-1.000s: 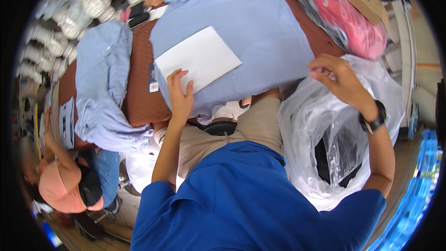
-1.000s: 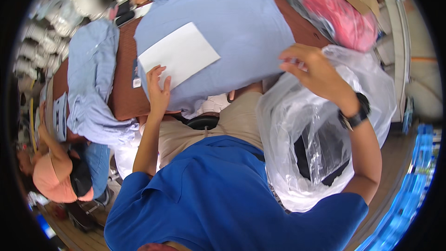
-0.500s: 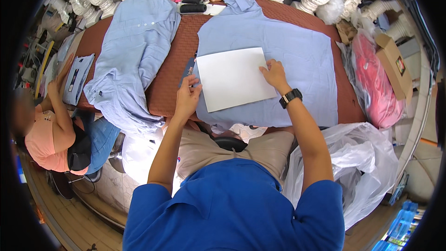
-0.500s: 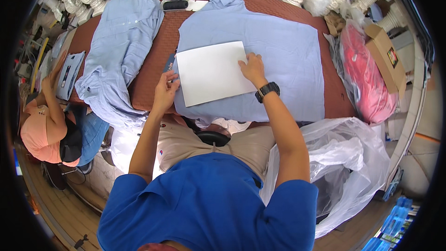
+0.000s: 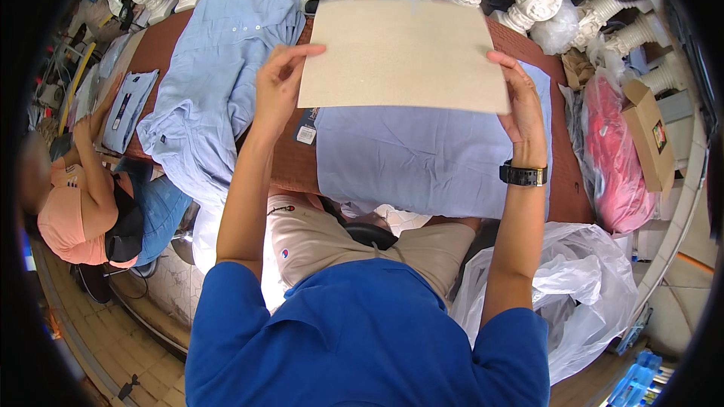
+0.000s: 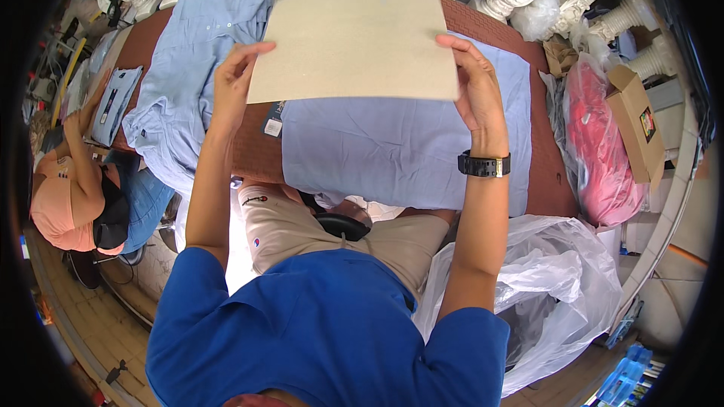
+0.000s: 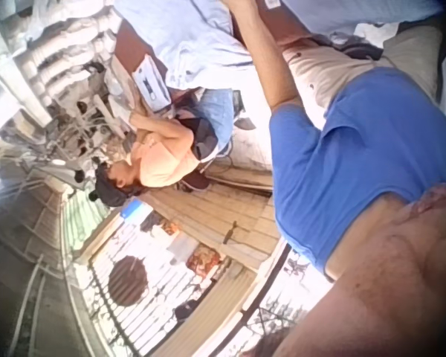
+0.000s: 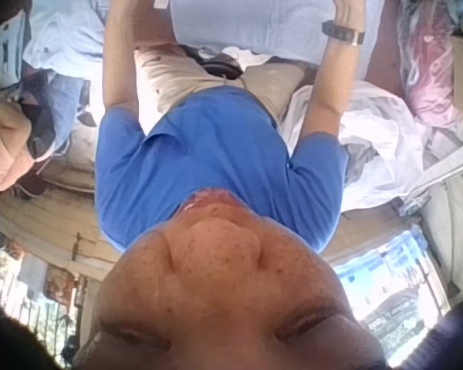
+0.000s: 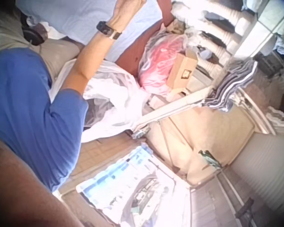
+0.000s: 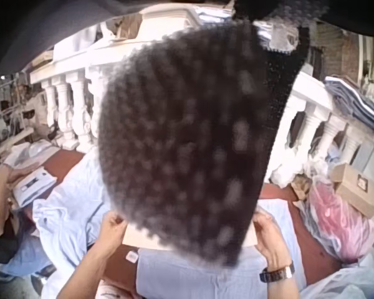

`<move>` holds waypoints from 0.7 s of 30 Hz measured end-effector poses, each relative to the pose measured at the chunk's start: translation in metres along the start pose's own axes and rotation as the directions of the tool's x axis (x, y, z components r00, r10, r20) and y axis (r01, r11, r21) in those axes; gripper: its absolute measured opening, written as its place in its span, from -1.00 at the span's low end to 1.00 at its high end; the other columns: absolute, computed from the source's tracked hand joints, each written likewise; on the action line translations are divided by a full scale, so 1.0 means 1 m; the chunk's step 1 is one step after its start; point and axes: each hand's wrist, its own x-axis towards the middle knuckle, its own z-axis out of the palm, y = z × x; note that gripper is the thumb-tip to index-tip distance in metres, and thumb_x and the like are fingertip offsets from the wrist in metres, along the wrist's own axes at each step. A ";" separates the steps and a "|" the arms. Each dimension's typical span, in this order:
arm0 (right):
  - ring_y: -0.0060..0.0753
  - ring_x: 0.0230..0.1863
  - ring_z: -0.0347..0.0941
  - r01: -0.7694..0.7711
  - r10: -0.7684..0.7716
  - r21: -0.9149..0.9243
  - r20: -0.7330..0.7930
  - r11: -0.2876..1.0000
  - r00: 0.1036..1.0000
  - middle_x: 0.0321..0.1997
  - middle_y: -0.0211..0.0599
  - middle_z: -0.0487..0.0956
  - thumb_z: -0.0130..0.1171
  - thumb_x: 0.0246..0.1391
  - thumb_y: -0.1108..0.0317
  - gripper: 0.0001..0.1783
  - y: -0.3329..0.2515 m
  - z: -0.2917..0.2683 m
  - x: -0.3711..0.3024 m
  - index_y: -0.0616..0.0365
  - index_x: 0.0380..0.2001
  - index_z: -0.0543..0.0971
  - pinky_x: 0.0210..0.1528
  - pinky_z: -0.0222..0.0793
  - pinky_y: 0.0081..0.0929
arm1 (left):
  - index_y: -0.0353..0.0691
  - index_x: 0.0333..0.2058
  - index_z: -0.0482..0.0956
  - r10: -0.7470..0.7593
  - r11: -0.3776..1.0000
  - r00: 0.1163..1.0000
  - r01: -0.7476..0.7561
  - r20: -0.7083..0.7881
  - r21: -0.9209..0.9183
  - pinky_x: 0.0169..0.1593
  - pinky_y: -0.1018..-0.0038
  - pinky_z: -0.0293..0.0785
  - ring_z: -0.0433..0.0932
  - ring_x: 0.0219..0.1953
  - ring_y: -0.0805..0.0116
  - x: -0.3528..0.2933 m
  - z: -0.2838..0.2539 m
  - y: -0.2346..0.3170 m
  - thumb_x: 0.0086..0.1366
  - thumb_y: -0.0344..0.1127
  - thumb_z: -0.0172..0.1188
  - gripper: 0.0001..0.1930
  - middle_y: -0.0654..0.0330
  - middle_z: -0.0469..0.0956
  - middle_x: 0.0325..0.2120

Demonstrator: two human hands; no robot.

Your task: The person unfolds a blue collared shirt on a work surface, aligns a cardboard insert and paper sheet, folds the sleeves and body around the inserts, and then slides the folded garment into a plastic shipping bag.

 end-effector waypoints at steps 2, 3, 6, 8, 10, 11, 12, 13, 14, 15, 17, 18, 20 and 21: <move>-0.57 -0.22 0.55 -0.044 0.049 0.107 -0.045 0.993 0.998 -0.12 -0.27 0.67 0.11 0.25 0.44 -0.71 0.010 -0.004 0.001 0.30 -0.01 0.61 -0.04 0.48 -0.61 | -0.21 0.01 0.65 -0.064 0.979 0.991 0.086 0.120 -0.186 0.02 0.59 0.43 0.54 -0.09 0.54 0.009 0.006 -0.005 0.39 -0.52 0.03 -0.70 0.33 0.57 -0.23; -0.58 -0.26 0.53 -0.072 0.069 -0.022 -0.089 0.997 0.994 -0.14 -0.27 0.67 0.13 0.22 0.47 -0.70 0.025 -0.012 -0.001 0.29 0.00 0.61 -0.07 0.47 -0.62 | -0.21 0.04 0.64 -0.117 0.968 0.976 0.153 0.184 -0.198 0.02 0.59 0.43 0.54 -0.08 0.54 0.011 0.010 -0.018 0.41 -0.53 0.01 -0.68 0.32 0.58 -0.23; -0.65 -0.37 0.47 -0.121 0.063 -0.357 -0.168 0.926 0.984 -0.26 -0.31 0.68 0.22 0.12 0.52 -0.65 0.098 -0.037 -0.006 0.27 0.00 0.63 -0.20 0.42 -0.65 | -0.19 0.08 0.61 -0.263 0.928 0.923 0.321 0.281 -0.188 -0.01 0.57 0.47 0.55 -0.09 0.53 0.002 0.012 -0.083 0.39 -0.53 0.01 -0.65 0.29 0.60 -0.25; -0.67 -0.42 0.42 -0.139 0.032 -0.518 -0.210 0.844 0.977 -0.31 -0.34 0.67 0.29 0.04 0.51 -0.62 0.139 -0.055 -0.010 0.22 -0.01 0.64 -0.27 0.40 -0.63 | -0.17 0.09 0.61 -0.323 0.939 0.897 0.344 0.302 -0.017 -0.05 0.52 0.50 0.56 -0.13 0.49 -0.001 0.019 -0.107 0.34 -0.54 0.05 -0.63 0.25 0.61 -0.24; -0.66 -0.43 0.41 -0.222 0.036 -0.641 -0.290 0.735 0.956 -0.28 -0.31 0.66 0.33 0.00 0.49 -0.59 0.160 -0.058 -0.016 0.17 -0.01 0.66 -0.31 0.40 -0.58 | -0.16 0.10 0.60 -0.353 0.913 0.890 0.260 0.288 0.315 -0.10 0.46 0.53 0.58 -0.18 0.42 -0.008 0.027 -0.111 0.28 -0.55 0.11 -0.59 0.18 0.61 -0.19; -0.65 -0.43 0.41 -0.164 -0.050 -0.697 -0.276 0.698 0.960 -0.24 -0.29 0.64 0.34 0.01 0.48 -0.58 0.168 -0.059 -0.016 0.16 0.00 0.65 -0.32 0.41 -0.58 | -0.17 0.09 0.60 -0.295 0.916 0.918 0.193 0.266 0.351 -0.13 0.44 0.53 0.58 -0.21 0.40 -0.005 0.030 -0.114 0.25 -0.55 0.13 -0.58 0.15 0.60 -0.17; -0.63 -0.44 0.41 -0.111 -0.130 -0.749 -0.255 0.654 0.958 -0.20 -0.28 0.62 0.35 0.01 0.47 -0.57 0.174 -0.056 -0.016 0.14 0.02 0.65 -0.32 0.42 -0.57 | -0.17 0.09 0.59 -0.239 0.911 0.940 0.131 0.244 0.390 -0.15 0.42 0.54 0.59 -0.25 0.37 -0.004 0.032 -0.115 0.22 -0.56 0.15 -0.57 0.12 0.59 -0.15; -0.62 -0.44 0.41 -0.060 -0.208 -0.796 -0.229 0.603 0.951 -0.16 -0.27 0.60 0.36 0.01 0.46 -0.55 0.179 -0.055 -0.016 0.13 0.04 0.64 -0.32 0.44 -0.56 | -0.17 0.09 0.59 -0.181 0.900 0.957 0.069 0.225 0.430 -0.18 0.41 0.54 0.59 -0.28 0.34 -0.002 0.032 -0.117 0.19 -0.56 0.17 -0.55 0.09 0.57 -0.12; -0.60 -0.45 0.41 -0.049 -0.215 -0.818 -0.208 0.573 0.954 -0.16 -0.25 0.58 0.36 0.00 0.45 -0.55 0.183 -0.054 -0.016 0.13 0.04 0.64 -0.33 0.44 -0.55 | -0.19 0.07 0.60 -0.199 0.892 0.956 0.086 0.214 0.444 -0.14 0.39 0.53 0.59 -0.27 0.30 -0.001 0.031 -0.118 0.18 -0.58 0.17 -0.56 0.06 0.56 -0.11; -0.57 -0.46 0.41 -0.040 -0.222 -0.840 -0.188 0.541 0.957 -0.15 -0.23 0.57 0.36 0.00 0.45 -0.54 0.184 -0.053 -0.014 0.13 0.04 0.64 -0.33 0.44 -0.55 | -0.20 0.05 0.61 -0.217 0.883 0.954 0.103 0.204 0.457 -0.10 0.37 0.52 0.59 -0.27 0.26 0.001 0.031 -0.114 0.17 -0.59 0.16 -0.56 0.03 0.55 -0.10; -0.53 -0.45 0.41 -0.024 -0.230 -0.868 -0.158 0.495 0.960 -0.16 -0.21 0.54 0.37 -0.02 0.44 -0.53 0.186 -0.050 -0.013 0.13 0.04 0.64 -0.33 0.44 -0.53 | -0.21 0.02 0.62 -0.241 0.873 0.951 0.125 0.193 0.471 -0.05 0.35 0.51 0.60 -0.24 0.21 0.005 0.032 -0.112 0.15 -0.61 0.17 -0.57 0.00 0.53 -0.09; -0.50 -0.44 0.41 -0.018 -0.230 -0.875 -0.146 0.484 0.962 -0.16 -0.21 0.52 0.37 -0.02 0.44 -0.53 0.186 -0.046 -0.014 0.13 0.04 0.64 -0.32 0.44 -0.53 | -0.20 0.01 0.63 -0.248 0.871 0.950 0.133 0.190 0.474 -0.04 0.34 0.51 0.60 -0.23 0.20 0.005 0.030 -0.114 0.14 -0.61 0.18 -0.57 0.00 0.53 -0.08; -0.41 -0.37 0.41 -0.018 -0.213 -0.880 -0.135 0.475 0.968 -0.14 -0.17 0.49 0.37 -0.04 0.44 -0.53 0.186 -0.040 -0.015 0.13 0.03 0.64 -0.26 0.44 -0.47 | -0.20 -0.01 0.64 -0.243 0.858 0.953 0.124 0.181 0.498 -0.02 0.32 0.51 0.59 -0.18 0.16 0.005 0.026 -0.118 0.12 -0.61 0.20 -0.58 0.00 0.53 -0.09; -0.33 -0.32 0.41 -0.028 -0.196 -0.879 -0.137 0.476 0.971 -0.12 -0.14 0.47 0.37 -0.05 0.44 -0.53 0.185 -0.038 -0.016 0.13 0.02 0.64 -0.21 0.43 -0.42 | -0.20 -0.02 0.65 -0.231 0.849 0.957 0.109 0.178 0.517 0.00 0.31 0.50 0.59 -0.14 0.13 0.004 0.025 -0.118 0.11 -0.60 0.22 -0.58 0.00 0.53 -0.09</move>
